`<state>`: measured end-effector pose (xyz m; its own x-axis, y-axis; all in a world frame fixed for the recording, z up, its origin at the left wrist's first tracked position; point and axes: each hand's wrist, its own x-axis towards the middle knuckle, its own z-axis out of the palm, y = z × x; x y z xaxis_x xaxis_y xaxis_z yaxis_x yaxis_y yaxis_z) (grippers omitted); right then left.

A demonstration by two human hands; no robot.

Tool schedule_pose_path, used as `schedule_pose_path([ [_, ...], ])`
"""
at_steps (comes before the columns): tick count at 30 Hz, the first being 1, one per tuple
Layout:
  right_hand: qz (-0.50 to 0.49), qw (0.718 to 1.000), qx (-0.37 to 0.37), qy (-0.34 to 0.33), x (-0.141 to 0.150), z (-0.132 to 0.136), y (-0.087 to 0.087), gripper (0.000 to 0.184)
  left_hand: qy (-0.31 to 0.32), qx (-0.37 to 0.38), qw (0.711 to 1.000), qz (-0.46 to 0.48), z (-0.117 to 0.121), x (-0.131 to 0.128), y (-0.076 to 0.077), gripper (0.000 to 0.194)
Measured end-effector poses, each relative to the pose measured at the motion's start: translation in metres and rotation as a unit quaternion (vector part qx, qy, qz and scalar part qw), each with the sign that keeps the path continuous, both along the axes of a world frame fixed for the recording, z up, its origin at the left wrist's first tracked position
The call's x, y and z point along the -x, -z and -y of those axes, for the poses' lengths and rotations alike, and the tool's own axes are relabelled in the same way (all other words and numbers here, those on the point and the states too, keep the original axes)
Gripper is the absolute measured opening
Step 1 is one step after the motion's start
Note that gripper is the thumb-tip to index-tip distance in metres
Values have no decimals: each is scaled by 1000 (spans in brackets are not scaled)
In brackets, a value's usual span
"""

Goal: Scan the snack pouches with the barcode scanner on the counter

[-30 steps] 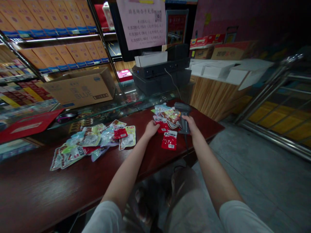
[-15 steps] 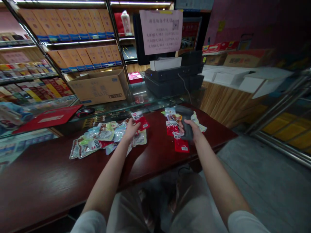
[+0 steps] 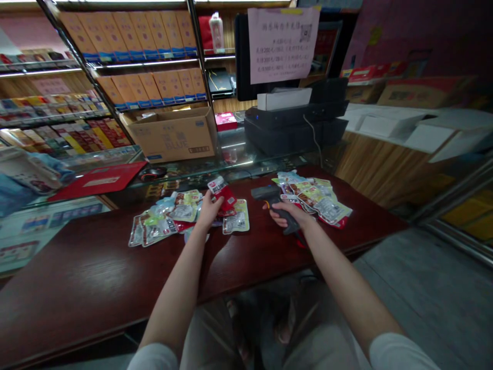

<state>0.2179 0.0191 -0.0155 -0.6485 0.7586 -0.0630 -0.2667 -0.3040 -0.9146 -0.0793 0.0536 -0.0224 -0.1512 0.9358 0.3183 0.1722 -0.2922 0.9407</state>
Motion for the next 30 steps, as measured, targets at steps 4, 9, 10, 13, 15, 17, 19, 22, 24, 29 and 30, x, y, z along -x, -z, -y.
schedule_pose_path([
  [4, 16, 1000, -4, 8, 1, 5, 1, 29, -3, 13, 1000, -3, 4, -3, -4, 36],
  [9, 26, 1000, -11, 8, 2, 5, 1, 31, -18, 14, 1000, -10, 6, -2, -7, 33],
  [10, 24, 1000, -13, 9, 1, 5, 1, 31, -21, 8, 1000, -21, 6, -2, -7, 30],
  [13, 14, 999, -23, 31, -1, 7, -1, 34, -34, -2, 997, -70, 7, 0, -9, 19],
  [15, 10, 997, -38, 64, -6, 9, -3, 37, -56, -8, 991, -124, 10, 0, -11, 19],
  [17, 13, 992, -57, 115, -16, 10, -6, 40, -89, 1, 976, -201, 16, -1, -13, 30],
  [19, 29, 978, -76, 193, -35, 8, -9, 38, -122, 31, 949, -290, 23, -4, -15, 41],
  [22, 79, 929, -96, 350, -76, -1, -7, 33, -153, 50, 899, -408, 33, -8, -19, 46],
  [24, 115, 881, -83, 452, -105, -9, -2, 30, -172, 30, 868, -465, 38, -12, -21, 45],
  [29, 136, 833, -43, 534, -146, -16, 19, 29, -156, -16, 844, -513, 43, -30, -26, 37],
  [30, 141, 837, -42, 527, -148, -15, 22, 29, -126, -32, 851, -509, 43, -36, -25, 35],
])
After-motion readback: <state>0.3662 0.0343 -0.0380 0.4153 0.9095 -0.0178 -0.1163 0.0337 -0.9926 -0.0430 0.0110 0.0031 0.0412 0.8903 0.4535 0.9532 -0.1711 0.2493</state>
